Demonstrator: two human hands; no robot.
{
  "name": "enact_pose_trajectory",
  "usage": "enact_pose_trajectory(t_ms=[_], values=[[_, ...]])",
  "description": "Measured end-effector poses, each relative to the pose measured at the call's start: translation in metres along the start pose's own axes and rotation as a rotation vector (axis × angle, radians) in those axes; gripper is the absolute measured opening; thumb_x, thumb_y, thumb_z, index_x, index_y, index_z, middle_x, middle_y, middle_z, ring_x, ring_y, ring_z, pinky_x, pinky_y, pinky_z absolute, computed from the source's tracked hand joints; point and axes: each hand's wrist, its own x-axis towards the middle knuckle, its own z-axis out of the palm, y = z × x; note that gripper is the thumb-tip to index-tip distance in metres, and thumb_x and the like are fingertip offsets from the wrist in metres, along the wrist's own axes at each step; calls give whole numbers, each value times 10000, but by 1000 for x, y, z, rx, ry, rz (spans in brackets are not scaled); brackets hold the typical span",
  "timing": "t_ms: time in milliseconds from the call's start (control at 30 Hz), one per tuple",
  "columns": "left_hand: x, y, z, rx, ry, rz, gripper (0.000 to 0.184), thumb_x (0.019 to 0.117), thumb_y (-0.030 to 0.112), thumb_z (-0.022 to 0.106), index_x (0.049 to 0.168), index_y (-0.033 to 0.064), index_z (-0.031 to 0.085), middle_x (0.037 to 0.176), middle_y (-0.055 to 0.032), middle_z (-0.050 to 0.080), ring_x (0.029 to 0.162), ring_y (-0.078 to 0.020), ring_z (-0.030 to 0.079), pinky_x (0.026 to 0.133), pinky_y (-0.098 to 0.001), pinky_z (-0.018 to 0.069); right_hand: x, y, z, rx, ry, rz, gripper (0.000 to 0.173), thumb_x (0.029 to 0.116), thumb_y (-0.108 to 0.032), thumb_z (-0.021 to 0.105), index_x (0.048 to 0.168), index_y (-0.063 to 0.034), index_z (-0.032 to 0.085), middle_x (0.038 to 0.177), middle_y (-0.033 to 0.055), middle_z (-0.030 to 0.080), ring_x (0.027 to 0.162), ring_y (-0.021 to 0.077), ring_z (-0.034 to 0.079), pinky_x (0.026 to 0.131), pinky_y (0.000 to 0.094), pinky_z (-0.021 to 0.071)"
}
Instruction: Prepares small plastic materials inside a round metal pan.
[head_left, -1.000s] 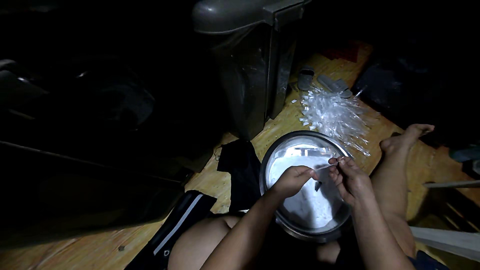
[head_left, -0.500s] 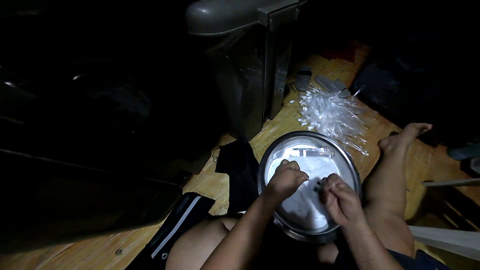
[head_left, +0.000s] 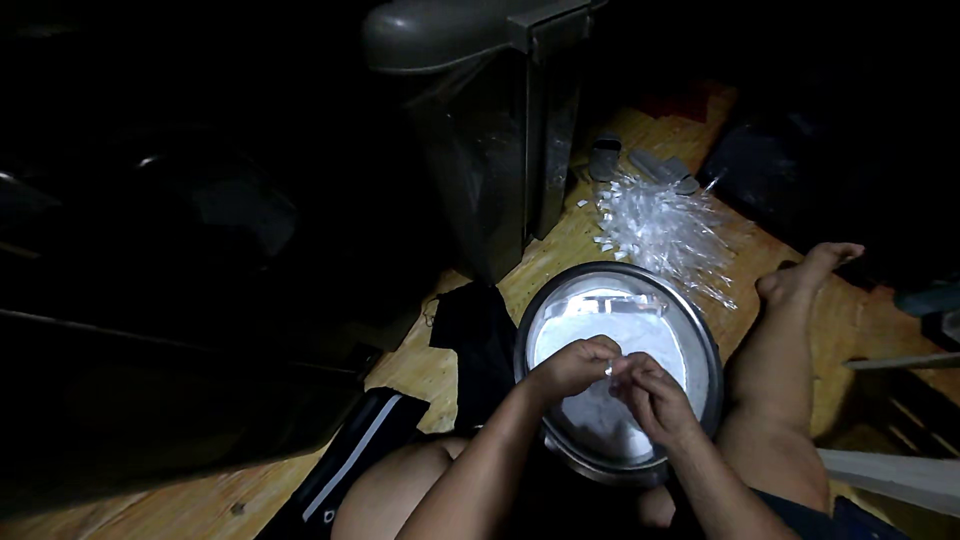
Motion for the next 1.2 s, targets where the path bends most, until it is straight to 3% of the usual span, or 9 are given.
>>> enact_pose_trajectory(t_ms=[100,167,267,333,500,700,867,1100,1200], values=[[2,-3,3,88,82,-91,219,1029,255,600,1086,93,735,1307,-28,628,1198,-137,596,1022,-325,513,14,-8,-14,-334,-13,-225,129,966,-93,565,1052,-52,652,1120,123,653,994,265,660,849,464,590],[5,-9,9,51,139,-158,215,1048,248,557,1189,104,633,1096,-39,670,968,-127,643,856,-321,550,20,-9,-15,-704,16,-341,90,935,-88,674,1016,-118,702,1159,54,638,1027,210,650,826,374,614],[8,-20,19,-148,204,-280,319,1071,204,491,1369,90,500,1057,-94,688,910,-163,675,804,-329,571,24,-6,5,-1062,135,-447,203,820,-223,816,969,-184,684,1115,1,598,960,110,626,750,273,596],[8,-21,25,-300,259,-353,311,1081,241,490,1341,78,542,1027,-98,702,880,-158,679,773,-309,569,26,-1,11,-1145,174,-490,195,824,-283,805,936,-195,672,1092,-11,591,962,99,602,800,283,566],[8,-31,21,-262,308,-364,244,1044,282,572,1205,107,627,824,-9,618,663,-82,558,612,-241,485,29,2,8,-1166,244,-456,119,820,-199,768,824,-197,649,1100,-8,596,1005,109,604,818,280,564],[10,-29,15,-198,239,-314,237,1016,297,645,1130,94,690,904,-17,673,765,-90,604,725,-263,523,31,-3,-12,-868,353,-155,131,822,-145,797,867,-158,674,1289,46,576,982,178,661,685,345,633],[11,-30,15,-41,309,-305,358,1075,404,505,1023,135,735,917,12,703,794,-87,627,737,-286,529,31,-9,-7,-806,379,-19,163,957,-314,694,891,-169,728,1216,-6,669,1035,154,665,825,360,603],[14,-41,25,153,420,-241,399,1091,476,404,982,162,625,801,15,619,705,-98,591,667,-303,520,26,-12,8,-857,354,14,126,852,-253,793,797,-206,690,1255,-37,652,1104,143,650,827,359,610],[14,-36,28,223,475,-169,376,1100,432,401,998,173,654,817,34,645,740,-83,620,702,-302,542,26,-10,12,-784,402,71,134,889,-313,745,873,-189,698,1224,-18,667,1070,155,662,796,381,607]])
